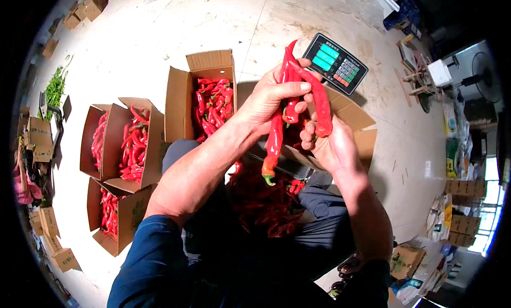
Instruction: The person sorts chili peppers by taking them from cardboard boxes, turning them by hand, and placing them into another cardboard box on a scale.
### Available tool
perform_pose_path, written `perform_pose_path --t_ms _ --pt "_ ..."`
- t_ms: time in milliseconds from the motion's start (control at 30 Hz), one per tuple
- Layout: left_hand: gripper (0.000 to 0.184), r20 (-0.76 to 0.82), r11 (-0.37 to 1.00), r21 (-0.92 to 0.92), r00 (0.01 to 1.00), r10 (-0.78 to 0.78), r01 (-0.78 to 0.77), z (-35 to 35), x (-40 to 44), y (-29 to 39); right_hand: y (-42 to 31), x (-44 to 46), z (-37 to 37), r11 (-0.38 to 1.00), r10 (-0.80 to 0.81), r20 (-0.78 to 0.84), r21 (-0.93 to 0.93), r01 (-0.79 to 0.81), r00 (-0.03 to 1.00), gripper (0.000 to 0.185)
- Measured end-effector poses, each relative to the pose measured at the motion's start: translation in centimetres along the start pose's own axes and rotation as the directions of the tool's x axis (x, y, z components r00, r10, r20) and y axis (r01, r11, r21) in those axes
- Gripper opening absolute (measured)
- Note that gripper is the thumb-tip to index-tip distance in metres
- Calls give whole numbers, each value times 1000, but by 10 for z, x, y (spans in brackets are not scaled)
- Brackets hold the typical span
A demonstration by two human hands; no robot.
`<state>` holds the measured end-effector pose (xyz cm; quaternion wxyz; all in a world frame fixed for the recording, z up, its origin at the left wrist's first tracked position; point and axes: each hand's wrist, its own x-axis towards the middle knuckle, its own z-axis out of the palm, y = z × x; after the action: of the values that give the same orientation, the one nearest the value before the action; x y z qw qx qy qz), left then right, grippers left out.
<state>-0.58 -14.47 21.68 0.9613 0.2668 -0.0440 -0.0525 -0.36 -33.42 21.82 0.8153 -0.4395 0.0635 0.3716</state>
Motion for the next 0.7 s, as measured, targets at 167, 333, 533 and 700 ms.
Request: perform_pose_path --t_ms 167,333,533,700 --pt "38 -101 986 169 995 20 -2 -5 6 0 -6 -6 19 975 -99 47 -195 106 994 38" --pt "30 -178 950 311 984 25 32 2 4 2 -6 -6 12 880 -213 79 -417 227 974 31" --pt "44 -110 959 258 990 -88 114 -1 7 1 -13 -12 9 962 -28 186 -263 78 982 43" --pt "37 -57 950 282 991 -120 131 -1 6 -3 -14 -10 3 967 -1 217 -248 56 976 44"
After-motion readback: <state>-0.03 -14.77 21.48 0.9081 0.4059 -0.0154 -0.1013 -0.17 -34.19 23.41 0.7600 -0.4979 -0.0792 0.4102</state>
